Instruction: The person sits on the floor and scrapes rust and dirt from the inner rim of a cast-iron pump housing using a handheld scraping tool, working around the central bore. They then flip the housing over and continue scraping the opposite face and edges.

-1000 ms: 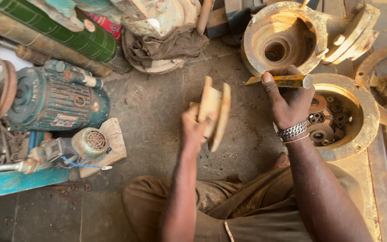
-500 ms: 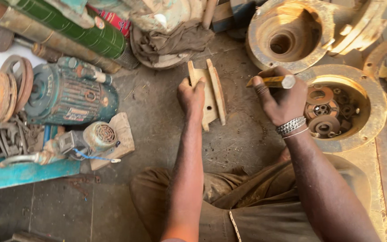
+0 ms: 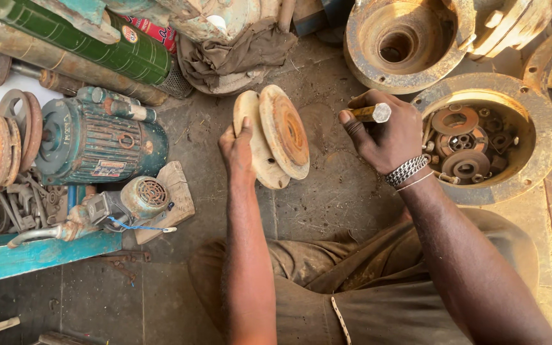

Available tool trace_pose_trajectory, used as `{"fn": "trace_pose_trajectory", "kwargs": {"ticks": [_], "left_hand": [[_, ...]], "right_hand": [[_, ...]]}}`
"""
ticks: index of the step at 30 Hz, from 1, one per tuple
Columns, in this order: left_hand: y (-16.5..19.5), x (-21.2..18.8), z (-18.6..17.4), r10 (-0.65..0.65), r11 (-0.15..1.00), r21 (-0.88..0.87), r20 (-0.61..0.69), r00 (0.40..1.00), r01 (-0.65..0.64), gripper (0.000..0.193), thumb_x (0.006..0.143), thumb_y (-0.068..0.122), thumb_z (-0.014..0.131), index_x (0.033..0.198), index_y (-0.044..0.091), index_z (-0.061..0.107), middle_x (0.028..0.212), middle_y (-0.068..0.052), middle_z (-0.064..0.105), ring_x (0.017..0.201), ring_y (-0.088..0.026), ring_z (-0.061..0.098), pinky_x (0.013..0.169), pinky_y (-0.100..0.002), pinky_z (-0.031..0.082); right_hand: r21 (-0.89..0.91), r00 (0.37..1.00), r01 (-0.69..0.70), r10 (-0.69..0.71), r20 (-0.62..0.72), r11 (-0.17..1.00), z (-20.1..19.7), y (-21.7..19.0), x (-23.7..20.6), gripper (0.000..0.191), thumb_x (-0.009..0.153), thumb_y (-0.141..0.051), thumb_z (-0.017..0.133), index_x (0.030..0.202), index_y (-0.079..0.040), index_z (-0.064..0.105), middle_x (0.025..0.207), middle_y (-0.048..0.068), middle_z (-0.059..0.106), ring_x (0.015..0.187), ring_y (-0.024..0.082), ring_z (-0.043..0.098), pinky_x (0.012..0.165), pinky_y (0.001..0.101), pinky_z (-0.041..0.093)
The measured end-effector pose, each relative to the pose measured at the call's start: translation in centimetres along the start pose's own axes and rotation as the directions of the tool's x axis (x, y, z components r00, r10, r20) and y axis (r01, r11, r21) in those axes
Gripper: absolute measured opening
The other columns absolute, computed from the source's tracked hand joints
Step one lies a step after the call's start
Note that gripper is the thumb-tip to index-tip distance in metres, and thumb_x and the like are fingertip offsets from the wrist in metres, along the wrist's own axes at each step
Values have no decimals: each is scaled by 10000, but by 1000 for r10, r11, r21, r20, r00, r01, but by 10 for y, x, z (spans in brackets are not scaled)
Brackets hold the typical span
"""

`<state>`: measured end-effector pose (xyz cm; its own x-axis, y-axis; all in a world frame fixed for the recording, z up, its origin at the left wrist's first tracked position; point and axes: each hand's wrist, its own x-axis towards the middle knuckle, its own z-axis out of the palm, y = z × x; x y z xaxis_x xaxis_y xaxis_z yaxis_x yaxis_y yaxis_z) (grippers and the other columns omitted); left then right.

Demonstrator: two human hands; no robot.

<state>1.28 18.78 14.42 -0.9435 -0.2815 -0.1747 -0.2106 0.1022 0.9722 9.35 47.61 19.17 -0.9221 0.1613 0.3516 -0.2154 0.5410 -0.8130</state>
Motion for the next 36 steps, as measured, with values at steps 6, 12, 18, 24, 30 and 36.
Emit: {"fn": "trace_pose_trajectory", "kwargs": {"ticks": [6,12,18,24,30,36], "left_hand": [[-7,-5,-19,197,976,-92,-26,980,-199,334,1025,144,599,1298,-41,650,1202,-192,727,1048,-244,703,904,-372,594],[-13,-2,-34,253,944,266,-202,946,-196,422,981,193,631,1358,5,600,1240,-191,709,1096,-259,724,899,-379,632],[-27,3,-50,379,823,526,-224,898,-216,434,1007,255,643,1361,5,619,1259,-204,726,1129,-298,733,916,-427,614],[-47,5,-76,468,779,522,-118,876,-347,583,1037,448,532,1450,42,593,1303,-251,622,1183,-323,654,893,-467,594],[-55,8,-102,300,761,619,-67,951,-196,694,912,627,644,1349,91,705,1261,-222,701,1178,-328,673,936,-507,576],[-96,-4,-126,495,771,580,-287,820,-263,614,963,553,603,1245,26,744,1436,-207,574,1266,-306,580,985,-533,534]], "right_hand": [[-35,999,36,-36,10,999,3,-5,-1,252,971,-305,769,998,-60,719,908,135,745,831,327,727,735,437,552],[-98,994,43,-33,101,994,9,-13,-2,270,971,-335,753,968,-71,694,887,114,738,793,307,727,696,433,554],[-142,992,48,-31,121,989,13,-13,-4,272,970,-353,752,965,-87,697,892,105,729,779,307,720,666,438,548],[-206,982,65,-26,185,976,24,-18,-3,310,968,-397,737,961,-89,706,896,91,733,749,297,721,641,436,551],[-253,971,109,-49,233,961,40,-24,-2,317,955,-418,739,952,-102,714,931,71,741,707,285,718,595,429,551],[-269,960,139,-62,274,953,59,-37,-1,273,942,-398,748,968,-126,730,895,60,731,696,286,711,595,414,558]]}}
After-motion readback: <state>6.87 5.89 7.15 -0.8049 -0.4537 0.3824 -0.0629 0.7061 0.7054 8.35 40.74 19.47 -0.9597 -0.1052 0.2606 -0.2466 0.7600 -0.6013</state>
